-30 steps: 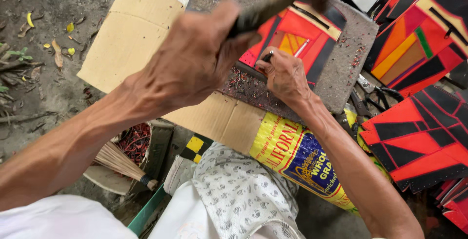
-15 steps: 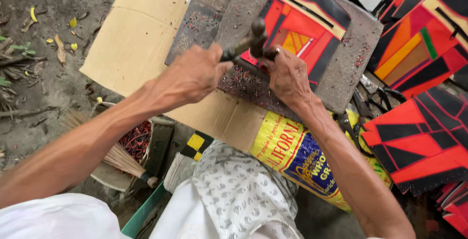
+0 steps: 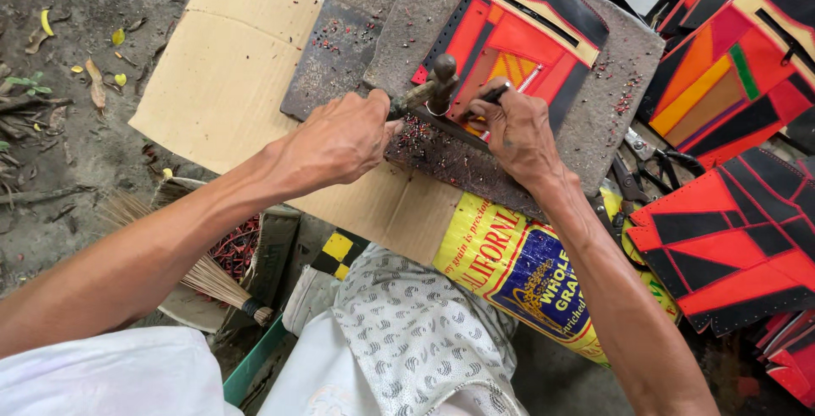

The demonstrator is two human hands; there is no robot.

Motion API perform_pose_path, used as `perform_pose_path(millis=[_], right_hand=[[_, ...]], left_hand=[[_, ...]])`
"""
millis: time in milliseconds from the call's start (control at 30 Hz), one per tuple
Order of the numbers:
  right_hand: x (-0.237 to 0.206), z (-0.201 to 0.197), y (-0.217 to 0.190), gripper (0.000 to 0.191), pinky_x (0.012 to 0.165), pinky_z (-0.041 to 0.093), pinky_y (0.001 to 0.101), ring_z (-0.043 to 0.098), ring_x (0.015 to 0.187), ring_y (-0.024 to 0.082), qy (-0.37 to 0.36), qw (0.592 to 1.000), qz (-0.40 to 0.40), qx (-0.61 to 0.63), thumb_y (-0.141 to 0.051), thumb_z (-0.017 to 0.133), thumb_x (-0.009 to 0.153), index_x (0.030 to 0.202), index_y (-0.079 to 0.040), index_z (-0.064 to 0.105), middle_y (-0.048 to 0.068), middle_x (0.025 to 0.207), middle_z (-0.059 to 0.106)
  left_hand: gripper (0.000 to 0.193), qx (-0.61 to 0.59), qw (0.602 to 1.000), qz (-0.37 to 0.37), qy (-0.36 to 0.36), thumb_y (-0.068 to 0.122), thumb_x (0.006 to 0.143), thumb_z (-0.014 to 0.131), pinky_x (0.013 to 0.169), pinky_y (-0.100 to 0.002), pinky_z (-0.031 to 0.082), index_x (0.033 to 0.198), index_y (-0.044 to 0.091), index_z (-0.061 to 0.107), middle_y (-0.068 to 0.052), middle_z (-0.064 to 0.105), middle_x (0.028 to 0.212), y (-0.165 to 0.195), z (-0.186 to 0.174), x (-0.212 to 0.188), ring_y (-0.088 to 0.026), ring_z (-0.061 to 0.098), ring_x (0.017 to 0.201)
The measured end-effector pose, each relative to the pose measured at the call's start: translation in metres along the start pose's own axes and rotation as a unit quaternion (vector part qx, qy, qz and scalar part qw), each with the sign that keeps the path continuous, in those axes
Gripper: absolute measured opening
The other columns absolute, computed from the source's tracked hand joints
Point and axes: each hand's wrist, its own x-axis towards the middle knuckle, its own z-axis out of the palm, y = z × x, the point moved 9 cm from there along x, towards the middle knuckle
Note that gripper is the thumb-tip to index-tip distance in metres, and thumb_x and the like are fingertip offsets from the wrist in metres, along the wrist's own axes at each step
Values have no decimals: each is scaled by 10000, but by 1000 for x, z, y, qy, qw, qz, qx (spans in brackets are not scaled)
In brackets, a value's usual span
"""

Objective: The person holds a punch against a colorful patchwork leather panel on a stone block and strikes it repeatedly with a hammer, working along the edge of the panel. After finishing, the person sets the panel onto a stack of similar completed leather pieces.

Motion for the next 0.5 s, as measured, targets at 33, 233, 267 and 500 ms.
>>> perform_pose_path(millis=[33,233,267,500], right_hand=[[1,-1,-2,118,743,589,309,767,861,173,2,1000,-7,-7,-18,546,1089,1020,50,611,136,843,696],[0,-2,-9,115,705,561,297,738,796,180,-3,1000,9,-20,-37,556,1083,1028,33,628,124,836,712],[0,-1,-6,113,678,546,303,709,734,186,-8,999,29,-32,-43,572,1076,1021,33,635,125,814,708],[2,7,-16,145,738,563,291,715,798,151,-8,1000,-28,-5,-7,505,1082,1010,4,631,94,852,712]], left_hand=[[389,-2,1000,2,3,340,1041,514,710,-646,485,981,-44,538,-341,656,812,1,-1,0,-574,640,792],[404,-2,1000,0,5,350,1037,525,702,-643,485,989,-51,543,-348,649,822,-3,1,1,-581,633,802],[402,0,1000,-1,3,349,1035,523,702,-644,486,991,-50,545,-347,649,819,-3,2,0,-580,635,801],[376,24,997,71,29,300,1036,573,636,-590,495,932,-61,575,-296,633,684,22,-27,-1,-515,641,668]])
